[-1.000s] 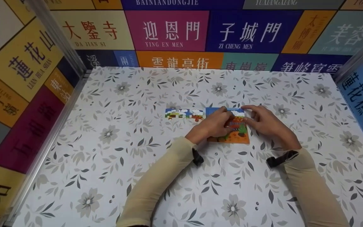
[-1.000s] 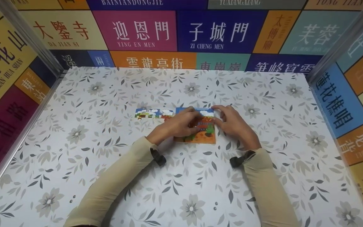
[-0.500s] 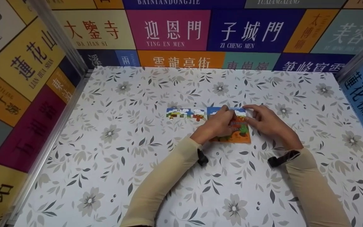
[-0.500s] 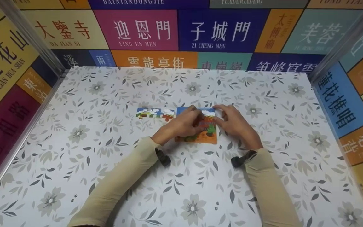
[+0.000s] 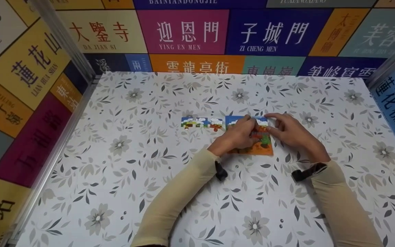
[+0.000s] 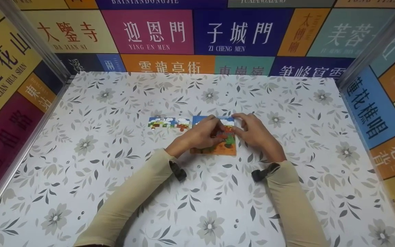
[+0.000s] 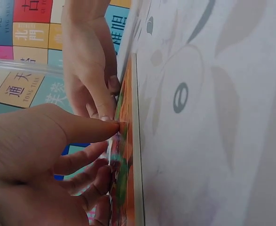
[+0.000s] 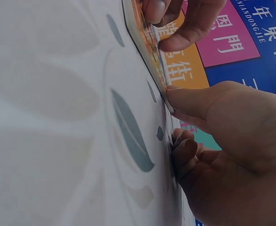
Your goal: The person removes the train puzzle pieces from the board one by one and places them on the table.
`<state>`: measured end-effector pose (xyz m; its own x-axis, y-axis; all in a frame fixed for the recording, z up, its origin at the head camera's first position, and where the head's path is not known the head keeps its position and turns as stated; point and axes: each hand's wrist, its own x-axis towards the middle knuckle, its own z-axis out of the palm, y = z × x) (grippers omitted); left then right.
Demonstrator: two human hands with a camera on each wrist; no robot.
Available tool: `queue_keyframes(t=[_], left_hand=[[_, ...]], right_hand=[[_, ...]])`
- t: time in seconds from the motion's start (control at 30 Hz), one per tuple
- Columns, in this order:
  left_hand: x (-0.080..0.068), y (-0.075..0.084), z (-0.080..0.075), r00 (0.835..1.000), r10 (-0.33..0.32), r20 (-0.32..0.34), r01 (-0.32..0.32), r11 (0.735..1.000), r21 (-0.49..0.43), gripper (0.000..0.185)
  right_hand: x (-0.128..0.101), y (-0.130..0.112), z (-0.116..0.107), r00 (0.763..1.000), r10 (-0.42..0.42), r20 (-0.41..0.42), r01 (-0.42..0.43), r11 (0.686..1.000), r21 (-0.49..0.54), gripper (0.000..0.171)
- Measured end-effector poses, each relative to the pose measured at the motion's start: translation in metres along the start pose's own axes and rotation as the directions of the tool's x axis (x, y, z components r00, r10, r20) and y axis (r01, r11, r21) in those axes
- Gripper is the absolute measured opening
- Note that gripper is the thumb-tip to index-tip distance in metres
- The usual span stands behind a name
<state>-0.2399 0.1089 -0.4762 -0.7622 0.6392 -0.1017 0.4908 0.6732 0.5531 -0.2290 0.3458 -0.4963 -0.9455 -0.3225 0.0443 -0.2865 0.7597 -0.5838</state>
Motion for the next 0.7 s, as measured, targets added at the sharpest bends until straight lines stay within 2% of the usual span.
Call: queue_keyframes(t=[0.2, 0.37, 0.53, 0.7], left_hand=[[0.0021, -0.0008, -0.0003, 0.999, 0.033, -0.017, -0.034, 0.999, -0.027, 0.036], [0.0030, 0.0008, 0.0000, 1.000, -0.010, -0.012, 0.009, 0.998, -0.056, 0.038], [0.0034, 0.0017, 0.0002, 0.999, -0.026, -0.020, 0.024, 0.997, -0.072, 0.039], [0.0026, 0.0006, 0.0003, 0.999, 0.010, -0.049, -0.015, 0.996, -0.086, 0.041]], right_hand=[[0.0002, -0.0008, 0.0002, 0.999, 0.032, -0.005, -0.031, 0.999, 0.009, 0.046], [0.0007, 0.0001, 0.0009, 0.999, 0.050, 0.002, -0.050, 0.999, 0.009, 0.046], [0.0009, 0.0003, 0.0003, 0.999, 0.047, 0.005, -0.048, 0.999, 0.014, 0.047], [0.0023, 0.0020, -0.0002, 1.000, 0.009, 0.004, -0.009, 1.000, 0.017, 0.046]])
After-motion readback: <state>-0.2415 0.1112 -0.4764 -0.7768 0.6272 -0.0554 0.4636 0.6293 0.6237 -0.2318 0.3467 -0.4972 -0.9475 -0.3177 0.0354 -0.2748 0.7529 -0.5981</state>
